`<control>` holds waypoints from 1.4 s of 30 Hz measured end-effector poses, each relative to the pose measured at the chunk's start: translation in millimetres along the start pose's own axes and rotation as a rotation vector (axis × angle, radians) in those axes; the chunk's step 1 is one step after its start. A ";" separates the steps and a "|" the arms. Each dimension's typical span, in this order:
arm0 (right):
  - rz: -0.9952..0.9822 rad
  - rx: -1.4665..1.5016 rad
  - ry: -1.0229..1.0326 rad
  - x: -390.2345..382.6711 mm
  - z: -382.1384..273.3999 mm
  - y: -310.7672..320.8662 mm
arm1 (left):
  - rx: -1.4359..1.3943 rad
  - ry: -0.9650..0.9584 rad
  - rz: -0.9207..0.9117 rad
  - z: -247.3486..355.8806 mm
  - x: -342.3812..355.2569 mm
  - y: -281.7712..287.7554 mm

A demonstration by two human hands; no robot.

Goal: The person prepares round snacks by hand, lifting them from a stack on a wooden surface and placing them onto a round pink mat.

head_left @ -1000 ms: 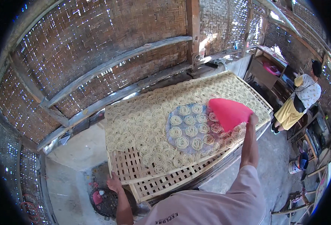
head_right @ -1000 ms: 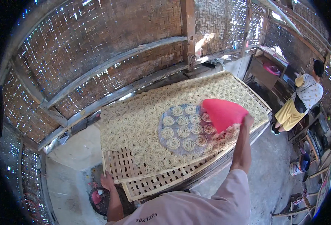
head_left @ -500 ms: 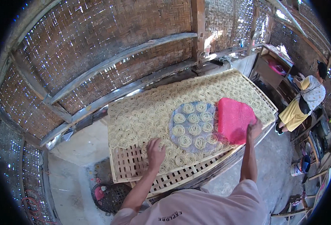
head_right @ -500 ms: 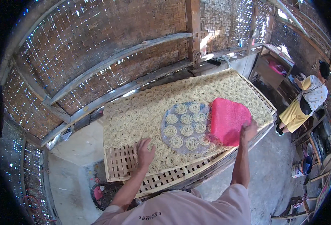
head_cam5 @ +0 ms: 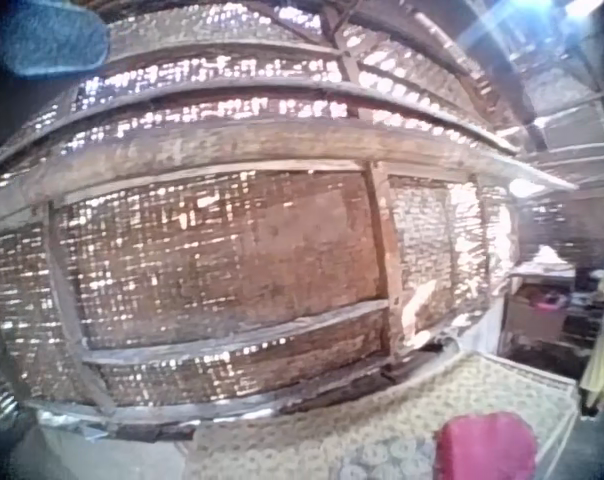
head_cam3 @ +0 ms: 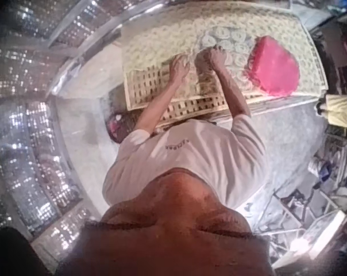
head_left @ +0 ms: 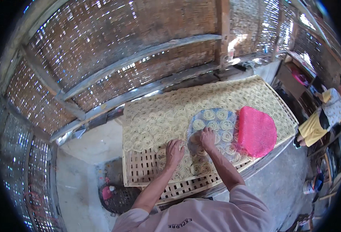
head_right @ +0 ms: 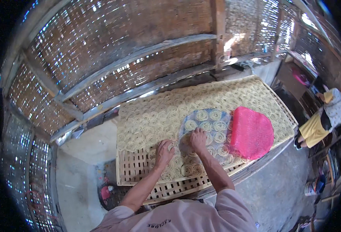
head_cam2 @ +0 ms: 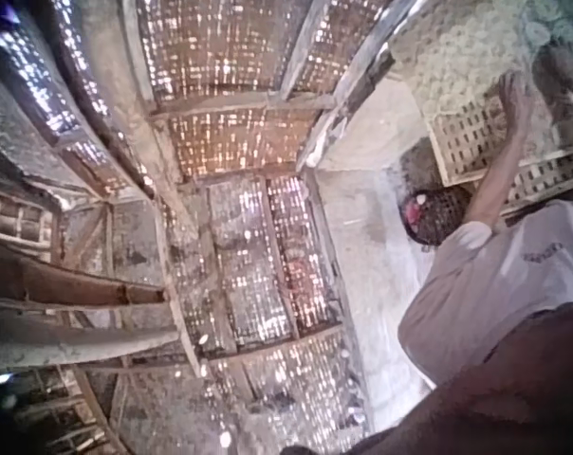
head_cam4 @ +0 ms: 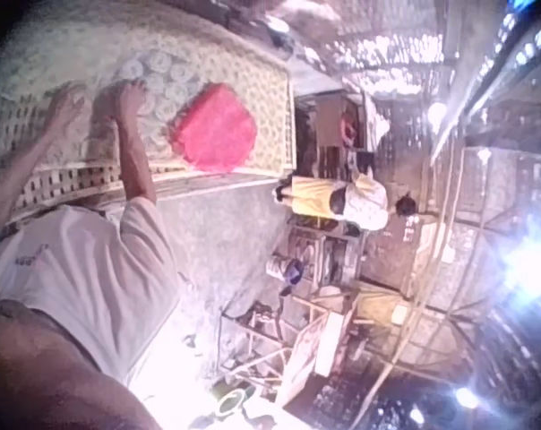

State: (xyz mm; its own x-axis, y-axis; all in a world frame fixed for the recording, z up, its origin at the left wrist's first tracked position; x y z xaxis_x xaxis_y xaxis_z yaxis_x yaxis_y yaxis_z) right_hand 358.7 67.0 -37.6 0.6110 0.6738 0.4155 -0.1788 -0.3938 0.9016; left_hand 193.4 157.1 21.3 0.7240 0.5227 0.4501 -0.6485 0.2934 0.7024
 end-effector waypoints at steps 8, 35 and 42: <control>-0.078 0.343 -0.095 4.1 -30.3 17.0 | -0.293 0.501 -0.100 -48.4 -14.0 -13.3; -0.231 0.636 0.134 8.2 -235.8 -15.6 | 0.140 0.741 0.150 -171.6 -56.4 98.4; -0.196 0.585 0.086 26.9 -199.5 2.5 | 0.246 0.623 0.244 -169.6 -65.4 114.4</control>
State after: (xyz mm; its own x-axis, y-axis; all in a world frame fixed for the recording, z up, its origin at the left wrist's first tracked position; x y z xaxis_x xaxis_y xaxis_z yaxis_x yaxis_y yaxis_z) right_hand 220.9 208.8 -0.2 0.5209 0.8067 0.2791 0.3972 -0.5184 0.7573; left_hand 32.0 292.2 -21.3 0.2485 0.9322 0.2632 -0.6499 -0.0410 0.7590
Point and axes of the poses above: each hand's wrist, its own x-axis towards the middle knuckle, its own y-axis out of the back of the hand, z = x × y, the point moved 9 cm from there along x, towards the middle knuckle, and after that the axes turned 4 degrees about z, right-handed, at the moved point
